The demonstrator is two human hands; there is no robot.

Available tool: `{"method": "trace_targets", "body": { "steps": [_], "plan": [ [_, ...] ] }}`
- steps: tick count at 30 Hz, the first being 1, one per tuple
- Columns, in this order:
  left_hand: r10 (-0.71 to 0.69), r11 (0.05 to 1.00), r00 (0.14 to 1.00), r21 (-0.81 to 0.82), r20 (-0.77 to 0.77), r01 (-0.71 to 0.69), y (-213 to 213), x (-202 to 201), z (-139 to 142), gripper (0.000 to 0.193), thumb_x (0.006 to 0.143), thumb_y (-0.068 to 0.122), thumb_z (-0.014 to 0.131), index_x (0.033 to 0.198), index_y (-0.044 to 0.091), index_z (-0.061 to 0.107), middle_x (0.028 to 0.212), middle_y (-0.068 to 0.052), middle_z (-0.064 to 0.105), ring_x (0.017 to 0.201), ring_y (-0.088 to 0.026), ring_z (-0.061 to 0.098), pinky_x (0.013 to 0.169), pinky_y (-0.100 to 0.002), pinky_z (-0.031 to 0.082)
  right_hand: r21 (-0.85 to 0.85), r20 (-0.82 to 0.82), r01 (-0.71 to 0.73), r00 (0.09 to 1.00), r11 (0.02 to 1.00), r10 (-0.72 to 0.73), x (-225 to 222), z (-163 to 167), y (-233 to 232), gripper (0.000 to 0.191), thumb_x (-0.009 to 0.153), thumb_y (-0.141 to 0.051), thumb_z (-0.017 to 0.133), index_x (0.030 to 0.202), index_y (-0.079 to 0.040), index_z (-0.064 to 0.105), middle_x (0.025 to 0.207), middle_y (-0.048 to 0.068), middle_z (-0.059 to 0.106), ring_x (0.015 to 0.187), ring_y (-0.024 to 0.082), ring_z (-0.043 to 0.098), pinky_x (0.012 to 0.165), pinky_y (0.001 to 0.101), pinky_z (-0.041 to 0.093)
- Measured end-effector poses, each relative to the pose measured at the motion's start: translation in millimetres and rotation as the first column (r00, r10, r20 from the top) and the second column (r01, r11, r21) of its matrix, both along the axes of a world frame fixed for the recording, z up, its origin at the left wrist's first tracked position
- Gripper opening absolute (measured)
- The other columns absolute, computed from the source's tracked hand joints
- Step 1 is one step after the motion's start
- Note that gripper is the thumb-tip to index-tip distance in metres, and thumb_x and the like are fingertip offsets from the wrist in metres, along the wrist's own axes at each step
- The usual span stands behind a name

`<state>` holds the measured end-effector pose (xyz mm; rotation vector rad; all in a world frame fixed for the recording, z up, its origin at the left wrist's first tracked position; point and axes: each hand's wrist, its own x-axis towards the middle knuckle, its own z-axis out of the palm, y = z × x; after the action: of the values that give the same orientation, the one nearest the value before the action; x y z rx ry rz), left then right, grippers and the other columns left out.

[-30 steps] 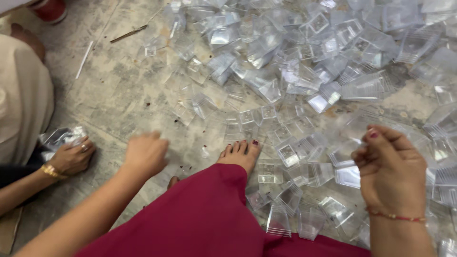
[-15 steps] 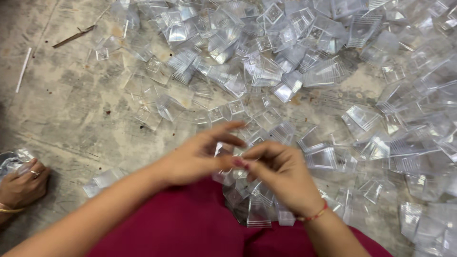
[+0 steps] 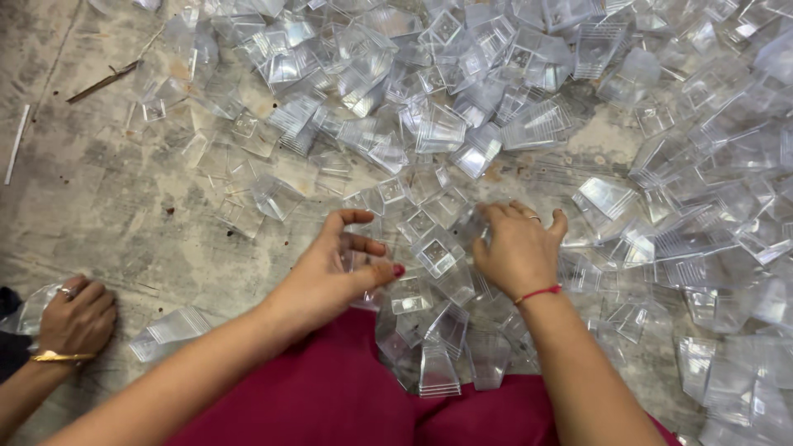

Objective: The person sits on the floor and nests small clear plastic cups one at a time, pressing each cup into a stack held in the other hand, then sets completed stacks aside among a large pile of loose cups on the floor.

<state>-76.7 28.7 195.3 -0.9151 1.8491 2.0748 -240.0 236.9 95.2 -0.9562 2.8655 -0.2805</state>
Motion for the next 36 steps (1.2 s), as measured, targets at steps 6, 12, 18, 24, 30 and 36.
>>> {"method": "trace_targets", "body": {
  "steps": [6, 12, 18, 24, 30, 36],
  "plan": [
    [-0.056, 0.997, 0.996, -0.041, 0.063, 0.059, -1.3, 6.2, 3.3, 0.095, 0.074, 0.011, 0.081, 0.147, 0.009, 0.02, 0.119, -0.014, 0.06, 0.104, -0.023, 0.071, 0.085, -0.037, 0.062, -0.538, 0.815, 0.628, 0.557, 0.563, 0.158, -50.6, 6.1, 47.5, 0.016, 0.102, -0.016, 0.065, 0.116, -0.014, 0.073, 0.106, 0.005, 0.076, 0.093, 0.018, 0.074, 0.077, 0.0336, 0.058],
    [-0.09, 0.995, 0.991, -0.042, 0.104, 0.095, -2.5, 0.7, 8.8, 0.114, 0.065, 0.012, 0.086, 0.154, 0.013, 0.014, 0.119, -0.012, 0.062, 0.101, -0.02, 0.071, 0.086, -0.036, 0.063, 0.075, 0.397, 0.987, 0.1, -0.141, 0.912, -40.2, 10.9, 50.0, 0.012, 0.103, -0.002, 0.06, 0.111, -0.001, 0.069, 0.11, 0.009, 0.076, 0.099, 0.018, 0.077, 0.07, 0.0233, 0.058],
    [-0.255, 0.959, 0.967, -0.122, 0.011, 0.254, 0.4, 2.1, 11.9, 0.119, 0.063, 0.014, 0.092, 0.151, 0.009, 0.012, 0.119, -0.016, 0.061, 0.099, -0.023, 0.066, 0.09, -0.038, 0.06, 0.089, 0.032, 0.99, 0.109, -0.112, 0.994, -16.4, 32.7, 42.8, 0.007, 0.105, 0.001, 0.062, 0.11, 0.0, 0.067, 0.111, 0.012, 0.074, 0.102, 0.019, 0.075, 0.084, 0.0254, 0.063],
    [-0.324, 0.946, 0.946, -0.022, -0.007, 0.324, 0.5, 3.1, 18.2, 0.115, 0.065, 0.018, 0.088, 0.156, 0.011, 0.019, 0.118, -0.01, 0.07, 0.103, -0.021, 0.07, 0.091, -0.035, 0.059, -0.404, 0.583, 0.879, 0.033, 0.254, 0.811, 19.9, 46.6, 21.4, 0.012, 0.094, -0.007, 0.075, 0.103, -0.002, 0.069, 0.098, 0.011, 0.075, 0.086, 0.02, 0.074, 0.076, 0.0325, 0.063],
    [-0.301, 0.946, 0.936, 0.062, -0.183, 0.317, 8.8, 4.2, 8.9, 0.08, 0.081, 0.017, 0.08, 0.151, 0.002, 0.044, 0.123, -0.01, 0.07, 0.11, -0.016, 0.068, 0.095, -0.032, 0.056, -0.503, 0.864, 0.577, 0.334, 0.643, 0.376, 48.2, 43.6, -1.0, 0.012, 0.092, -0.005, 0.071, 0.102, 0.0, 0.075, 0.085, 0.007, 0.075, 0.069, 0.011, 0.064, 0.06, 0.0272, 0.053],
    [-0.192, 0.98, 0.963, 0.021, -0.19, 0.2, 9.1, 5.1, 5.3, 0.071, 0.086, 0.019, 0.078, 0.147, 0.0, 0.048, 0.121, -0.011, 0.071, 0.11, -0.016, 0.068, 0.094, -0.029, 0.055, -0.576, 0.792, 0.394, 0.488, 0.716, 0.368, 50.1, 63.2, -5.1, 0.028, 0.096, -0.014, 0.065, 0.119, -0.002, 0.075, 0.101, -0.004, 0.072, 0.067, 0.003, 0.061, 0.059, 0.0214, 0.053]
  ]
}}
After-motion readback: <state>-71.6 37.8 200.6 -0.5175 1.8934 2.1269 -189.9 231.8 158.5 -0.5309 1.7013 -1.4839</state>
